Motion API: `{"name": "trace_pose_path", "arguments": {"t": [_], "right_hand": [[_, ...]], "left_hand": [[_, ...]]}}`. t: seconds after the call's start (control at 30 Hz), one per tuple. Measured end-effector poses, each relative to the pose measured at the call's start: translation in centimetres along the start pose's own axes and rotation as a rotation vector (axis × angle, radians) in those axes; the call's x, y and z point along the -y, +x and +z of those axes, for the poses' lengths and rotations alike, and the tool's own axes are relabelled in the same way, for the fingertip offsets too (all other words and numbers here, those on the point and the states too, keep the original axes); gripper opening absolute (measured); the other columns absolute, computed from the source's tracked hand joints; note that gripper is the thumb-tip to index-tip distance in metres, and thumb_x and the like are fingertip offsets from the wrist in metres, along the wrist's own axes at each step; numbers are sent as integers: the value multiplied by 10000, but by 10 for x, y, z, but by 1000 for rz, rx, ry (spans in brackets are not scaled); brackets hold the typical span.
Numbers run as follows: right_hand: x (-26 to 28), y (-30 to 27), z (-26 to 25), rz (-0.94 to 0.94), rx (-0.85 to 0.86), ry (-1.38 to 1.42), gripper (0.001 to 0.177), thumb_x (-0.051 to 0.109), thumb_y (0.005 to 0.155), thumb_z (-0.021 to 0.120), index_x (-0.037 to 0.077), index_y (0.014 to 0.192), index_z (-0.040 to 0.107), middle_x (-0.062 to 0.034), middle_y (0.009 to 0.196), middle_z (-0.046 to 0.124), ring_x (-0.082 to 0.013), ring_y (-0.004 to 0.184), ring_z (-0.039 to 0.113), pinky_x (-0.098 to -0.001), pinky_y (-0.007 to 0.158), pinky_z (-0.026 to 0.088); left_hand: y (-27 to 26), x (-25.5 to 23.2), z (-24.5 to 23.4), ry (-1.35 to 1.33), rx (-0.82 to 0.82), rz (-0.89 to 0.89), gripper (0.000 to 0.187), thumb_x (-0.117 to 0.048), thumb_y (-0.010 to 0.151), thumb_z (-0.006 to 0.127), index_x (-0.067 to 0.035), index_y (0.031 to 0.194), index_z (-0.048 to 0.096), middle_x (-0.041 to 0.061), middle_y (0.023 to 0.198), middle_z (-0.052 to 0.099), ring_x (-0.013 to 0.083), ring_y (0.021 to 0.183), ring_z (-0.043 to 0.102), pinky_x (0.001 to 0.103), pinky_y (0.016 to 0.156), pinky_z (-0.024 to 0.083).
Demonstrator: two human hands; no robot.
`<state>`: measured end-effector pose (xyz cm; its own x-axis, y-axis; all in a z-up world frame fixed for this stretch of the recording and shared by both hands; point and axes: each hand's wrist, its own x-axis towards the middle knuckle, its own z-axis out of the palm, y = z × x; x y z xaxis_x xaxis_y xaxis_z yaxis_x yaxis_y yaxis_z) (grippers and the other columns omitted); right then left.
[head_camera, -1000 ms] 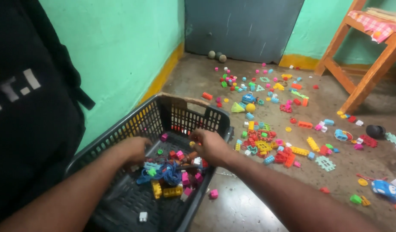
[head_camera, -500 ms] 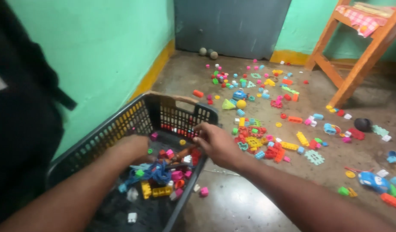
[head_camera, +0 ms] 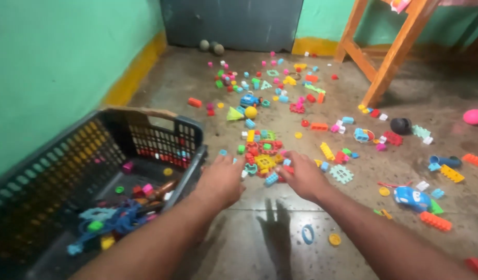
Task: The person picks up plastic building blocks and toy cars from the floor and places them into a basket, then empties the basket and repeats the process.
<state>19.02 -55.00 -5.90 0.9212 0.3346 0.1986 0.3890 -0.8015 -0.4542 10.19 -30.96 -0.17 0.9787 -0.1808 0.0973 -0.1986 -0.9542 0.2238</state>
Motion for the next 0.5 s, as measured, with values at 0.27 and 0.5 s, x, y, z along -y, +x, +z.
{"name": "trace_pose_path", "arguments": {"t": [0.27,0.5], "right_hand": [[-59,4,17,188,140,-189,863,561,754,808,263,1478,444,-213,1358,523,-431,1294,496,-509,1087,438],[-70,30,30,328,250,-227,1146,636,627,883,410,1585,296,-238,1496,347,-471,1375,425,-525,1148,416]], "left_hand": [[38,35,88,128,166,-257,801,-230,812,825,-198,1499,415,154,1478,461,403,1406,398,538,1143,395],[49,42,99,172,347,-405,1223,-76,720,930,-367,1626,162,108,1707,116,468,1529,176,563,1111,436]]}}
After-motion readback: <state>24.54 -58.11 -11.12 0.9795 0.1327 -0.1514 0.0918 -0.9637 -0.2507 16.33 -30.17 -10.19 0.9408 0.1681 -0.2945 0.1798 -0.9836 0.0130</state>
